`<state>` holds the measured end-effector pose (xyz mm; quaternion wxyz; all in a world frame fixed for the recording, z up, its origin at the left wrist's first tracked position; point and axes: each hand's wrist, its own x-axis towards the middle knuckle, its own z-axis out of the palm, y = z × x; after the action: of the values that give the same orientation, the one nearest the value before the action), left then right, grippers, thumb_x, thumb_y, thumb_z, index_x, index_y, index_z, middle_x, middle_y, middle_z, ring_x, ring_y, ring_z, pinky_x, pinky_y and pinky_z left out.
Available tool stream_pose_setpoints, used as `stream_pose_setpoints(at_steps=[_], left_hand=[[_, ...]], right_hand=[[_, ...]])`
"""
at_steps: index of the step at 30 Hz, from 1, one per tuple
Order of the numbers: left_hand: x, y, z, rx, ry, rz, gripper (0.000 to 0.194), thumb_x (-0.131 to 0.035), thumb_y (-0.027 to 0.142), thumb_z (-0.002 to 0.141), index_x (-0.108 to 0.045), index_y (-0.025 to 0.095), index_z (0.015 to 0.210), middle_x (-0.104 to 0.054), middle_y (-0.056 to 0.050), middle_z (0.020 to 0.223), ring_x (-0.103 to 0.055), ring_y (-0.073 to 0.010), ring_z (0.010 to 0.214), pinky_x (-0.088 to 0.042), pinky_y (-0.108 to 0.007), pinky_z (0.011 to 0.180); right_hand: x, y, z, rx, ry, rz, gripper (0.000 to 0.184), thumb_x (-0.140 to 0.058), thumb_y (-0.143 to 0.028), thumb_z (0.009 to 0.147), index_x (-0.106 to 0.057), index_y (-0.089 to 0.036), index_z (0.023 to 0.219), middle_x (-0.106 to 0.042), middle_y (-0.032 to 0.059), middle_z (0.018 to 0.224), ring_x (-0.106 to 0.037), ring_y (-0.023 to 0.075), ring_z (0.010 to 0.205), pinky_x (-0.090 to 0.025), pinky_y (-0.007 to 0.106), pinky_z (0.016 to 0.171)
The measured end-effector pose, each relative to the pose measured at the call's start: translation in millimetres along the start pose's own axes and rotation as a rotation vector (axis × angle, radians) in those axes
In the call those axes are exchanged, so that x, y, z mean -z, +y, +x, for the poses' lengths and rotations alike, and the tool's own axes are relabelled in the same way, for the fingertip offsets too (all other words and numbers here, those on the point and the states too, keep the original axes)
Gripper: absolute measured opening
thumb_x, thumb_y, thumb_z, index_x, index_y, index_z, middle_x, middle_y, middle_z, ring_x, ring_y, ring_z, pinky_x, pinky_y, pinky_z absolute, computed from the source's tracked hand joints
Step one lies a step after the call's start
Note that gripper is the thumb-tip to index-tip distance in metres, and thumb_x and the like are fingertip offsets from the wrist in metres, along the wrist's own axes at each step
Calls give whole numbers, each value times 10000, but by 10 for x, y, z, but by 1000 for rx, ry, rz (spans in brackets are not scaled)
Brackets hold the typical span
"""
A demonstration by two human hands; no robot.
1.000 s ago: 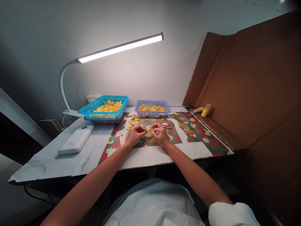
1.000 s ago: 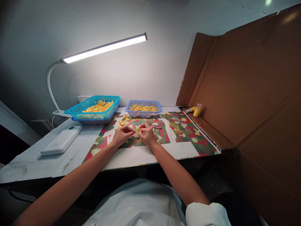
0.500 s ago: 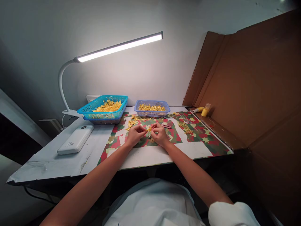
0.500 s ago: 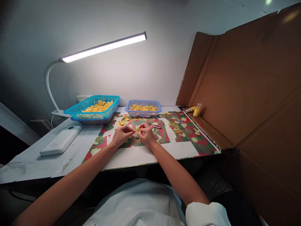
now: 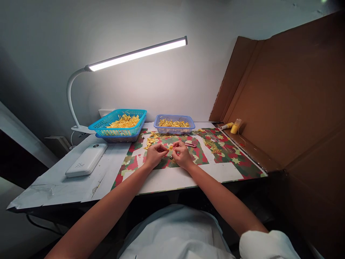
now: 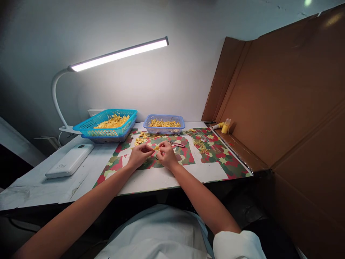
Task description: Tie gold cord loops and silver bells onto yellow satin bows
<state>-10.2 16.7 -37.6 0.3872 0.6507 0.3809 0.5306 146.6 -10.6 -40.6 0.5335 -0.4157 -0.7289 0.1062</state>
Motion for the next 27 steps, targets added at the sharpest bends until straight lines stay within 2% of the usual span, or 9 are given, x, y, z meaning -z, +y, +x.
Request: stream_pose_setpoints(at_steps=[13,18,21,24,27], left_hand=[[25,-27,-25,-94,18,82,103,-727,289,656,-704,189,641,-724,-25,658,-659,-173,609,-520,-272,597],[10,55,-63,-173,40,159,65,-707,268,685,-714,210,657,-722,-19,664,-654,-183,631,-523,-295,637],[-4,117,-79,-225,65,202,64,-677,237,707,-701,219,650,-711,-19,687,-639,-180,662,-521,-297,667],[-12,147,-78,-260,89,226,76,-650,213,718,-675,217,646,-689,-24,707,-624,-175,687,-521,-292,677],[-11,150,-69,-272,77,229,53,-642,203,710,-655,206,659,-695,-45,815,-627,-170,707,-526,-283,651]], right_hand=[[-33,59,-7,-44,-55,-90,223,-513,-122,814,-522,-200,605,-518,44,871,-483,197,883,-386,348,821],[-40,101,-12,-96,-76,-92,256,-499,-166,853,-516,-205,601,-526,13,731,-481,169,722,-376,291,683],[-49,117,-16,-126,-92,-90,243,-516,-199,870,-569,-206,633,-550,4,665,-481,167,671,-354,280,641],[-58,127,-13,-125,-116,-79,200,-555,-223,873,-641,-211,692,-604,13,706,-507,170,711,-364,284,675],[-60,143,-6,-124,-132,-57,168,-579,-225,866,-684,-213,735,-620,20,728,-521,172,730,-379,290,689]])
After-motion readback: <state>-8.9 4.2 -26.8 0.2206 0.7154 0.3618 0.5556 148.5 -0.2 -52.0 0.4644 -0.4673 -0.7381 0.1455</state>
